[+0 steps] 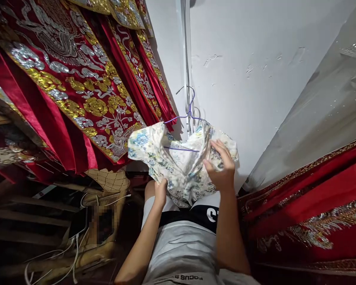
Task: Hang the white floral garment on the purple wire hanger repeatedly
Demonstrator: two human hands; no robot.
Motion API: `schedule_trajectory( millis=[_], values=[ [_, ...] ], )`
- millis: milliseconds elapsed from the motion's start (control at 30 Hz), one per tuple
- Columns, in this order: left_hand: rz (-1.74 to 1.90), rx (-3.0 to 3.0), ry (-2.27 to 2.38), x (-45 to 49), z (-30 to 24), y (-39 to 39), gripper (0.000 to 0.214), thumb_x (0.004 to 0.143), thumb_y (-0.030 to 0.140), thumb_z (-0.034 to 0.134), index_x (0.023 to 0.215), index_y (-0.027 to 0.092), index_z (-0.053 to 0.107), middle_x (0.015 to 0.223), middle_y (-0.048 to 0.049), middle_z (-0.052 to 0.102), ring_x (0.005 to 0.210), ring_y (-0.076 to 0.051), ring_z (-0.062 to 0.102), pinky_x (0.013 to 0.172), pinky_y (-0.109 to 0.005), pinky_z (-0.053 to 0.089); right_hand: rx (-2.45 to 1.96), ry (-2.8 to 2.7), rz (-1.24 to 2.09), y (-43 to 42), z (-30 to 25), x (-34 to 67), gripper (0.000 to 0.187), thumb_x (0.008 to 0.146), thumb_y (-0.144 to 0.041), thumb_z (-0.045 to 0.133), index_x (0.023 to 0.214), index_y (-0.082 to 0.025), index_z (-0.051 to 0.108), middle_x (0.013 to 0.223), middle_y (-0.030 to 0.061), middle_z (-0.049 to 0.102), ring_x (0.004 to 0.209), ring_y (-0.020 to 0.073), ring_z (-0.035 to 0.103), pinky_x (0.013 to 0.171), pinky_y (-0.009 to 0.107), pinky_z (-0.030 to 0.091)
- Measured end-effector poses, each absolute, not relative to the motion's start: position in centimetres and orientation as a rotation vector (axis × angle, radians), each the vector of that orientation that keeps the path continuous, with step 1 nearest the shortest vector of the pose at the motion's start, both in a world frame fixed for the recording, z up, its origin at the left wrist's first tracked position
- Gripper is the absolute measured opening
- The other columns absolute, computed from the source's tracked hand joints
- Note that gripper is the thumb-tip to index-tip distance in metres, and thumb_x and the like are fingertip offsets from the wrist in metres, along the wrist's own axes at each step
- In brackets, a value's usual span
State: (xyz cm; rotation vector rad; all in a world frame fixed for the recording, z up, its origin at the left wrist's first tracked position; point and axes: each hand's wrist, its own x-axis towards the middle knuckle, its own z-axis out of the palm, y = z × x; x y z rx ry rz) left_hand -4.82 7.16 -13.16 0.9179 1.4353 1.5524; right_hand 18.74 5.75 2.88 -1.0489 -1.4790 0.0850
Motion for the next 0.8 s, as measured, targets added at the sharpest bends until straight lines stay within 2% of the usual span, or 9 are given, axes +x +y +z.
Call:
schedule_trajectory(
  millis=[100, 167, 233, 300, 367, 467, 600, 700, 800],
  values=[
    [1.539, 0.818, 1.425, -3.7, -14.4, 6.1, 0.033, 0.076, 0.033, 0.062, 0.107, 0.019, 0.065, 0.115, -0.0116, 0.074, 0.125, -0.031, 0.063, 0.107, -0.040, 0.049, -1.141, -1.406, 0.450, 5.4, -0.5, 16.8, 0.026, 0.090, -0.046, 0.060, 0.092, -0.023, 0.072, 0.090, 0.0080, 0.073, 0.091, 0.0276, 0.068, 0.083, 0.039, 0.054],
    [1.505, 0.829, 1.381, -3.0, -14.7, 5.6, 0.035, 0.076, 0.033, 0.062, 0.108, 0.018, 0.065, 0.117, -0.0111, 0.073, 0.124, -0.030, 0.063, 0.108, -0.039, 0.048, -1.272, -1.534, 0.716, 6.0, -2.0, 15.5, 0.039, 0.091, -0.054, 0.057, 0.067, -0.023, 0.062, 0.064, 0.0031, 0.061, 0.066, 0.0213, 0.059, 0.063, 0.032, 0.046],
    [1.458, 0.825, 1.367, -2.6, -14.7, 5.4, 0.036, 0.075, 0.034, 0.062, 0.107, 0.019, 0.065, 0.119, -0.0111, 0.072, 0.125, -0.030, 0.063, 0.108, -0.038, 0.048, -1.410, -1.524, 0.777, 6.8, -3.0, 14.6, 0.053, 0.091, -0.060, 0.054, 0.053, -0.024, 0.043, 0.052, -0.0002, 0.045, 0.054, 0.0163, 0.045, 0.054, 0.030, 0.035],
    [1.423, 0.822, 1.340, -2.3, -14.4, 5.4, 0.034, 0.074, 0.034, 0.063, 0.105, 0.019, 0.066, 0.120, -0.0116, 0.072, 0.127, -0.031, 0.062, 0.108, -0.038, 0.048, -1.508, -1.426, 0.715, 7.4, -3.7, 14.2, 0.061, 0.089, -0.062, 0.055, 0.050, -0.025, 0.025, 0.048, -0.0022, 0.031, 0.051, 0.0136, 0.031, 0.052, 0.030, 0.028],
    [1.423, 0.827, 1.299, -2.2, -14.2, 5.4, 0.034, 0.075, 0.035, 0.064, 0.105, 0.019, 0.066, 0.121, -0.0117, 0.072, 0.129, -0.032, 0.061, 0.109, -0.039, 0.048, -1.568, -1.414, 0.719, 7.7, -4.3, 14.3, 0.066, 0.085, -0.062, 0.061, 0.048, -0.025, 0.020, 0.047, -0.0030, 0.026, 0.050, 0.0127, 0.026, 0.052, 0.030, 0.025],
    [1.460, 0.862, 1.347, -2.4, -13.9, 5.4, 0.034, 0.078, 0.037, 0.062, 0.106, 0.019, 0.064, 0.119, -0.0119, 0.072, 0.125, -0.033, 0.061, 0.107, -0.041, 0.048, -1.637, -1.472, 0.871, 7.7, -5.3, 14.8, 0.060, 0.084, -0.058, 0.063, 0.041, -0.024, 0.037, 0.046, -0.0001, 0.041, 0.050, 0.0138, 0.038, 0.054, 0.030, 0.030],
    [1.770, 1.019, 1.580, -2.8, -13.8, 4.9, 0.055, 0.079, 0.041, 0.068, 0.126, 0.021, 0.049, 0.135, -0.0153, 0.056, 0.129, -0.030, 0.055, 0.111, -0.043, 0.044, -1.537, -1.521, 1.221, 7.7, -6.4, 15.0, 0.051, 0.088, -0.048, 0.059, 0.046, -0.019, 0.060, 0.068, 0.0090, 0.070, 0.060, 0.0171, 0.057, 0.059, 0.028, 0.040],
    [1.943, 1.337, 1.633, -2.1, -13.6, 4.5, 0.057, 0.078, 0.039, 0.074, 0.125, 0.021, 0.048, 0.131, -0.0153, 0.051, 0.130, -0.030, 0.051, 0.116, -0.046, 0.039, -1.463, -1.521, 1.334, 7.7, -6.8, 14.5, 0.047, 0.089, -0.045, 0.056, 0.051, -0.018, 0.064, 0.059, 0.0069, 0.067, 0.053, 0.0154, 0.053, 0.058, 0.028, 0.041],
    [1.732, 1.642, 1.415, -0.4, -12.9, 4.5, 0.032, 0.085, 0.035, 0.068, 0.112, 0.022, 0.057, 0.114, -0.0115, 0.060, 0.115, -0.028, 0.059, 0.106, -0.042, 0.045, -1.411, -1.526, 1.373, 7.5, -6.7, 14.3, 0.045, 0.087, -0.049, 0.058, 0.055, -0.018, 0.063, 0.050, 0.0019, 0.058, 0.048, 0.0129, 0.045, 0.055, 0.027, 0.038]
  ],
)
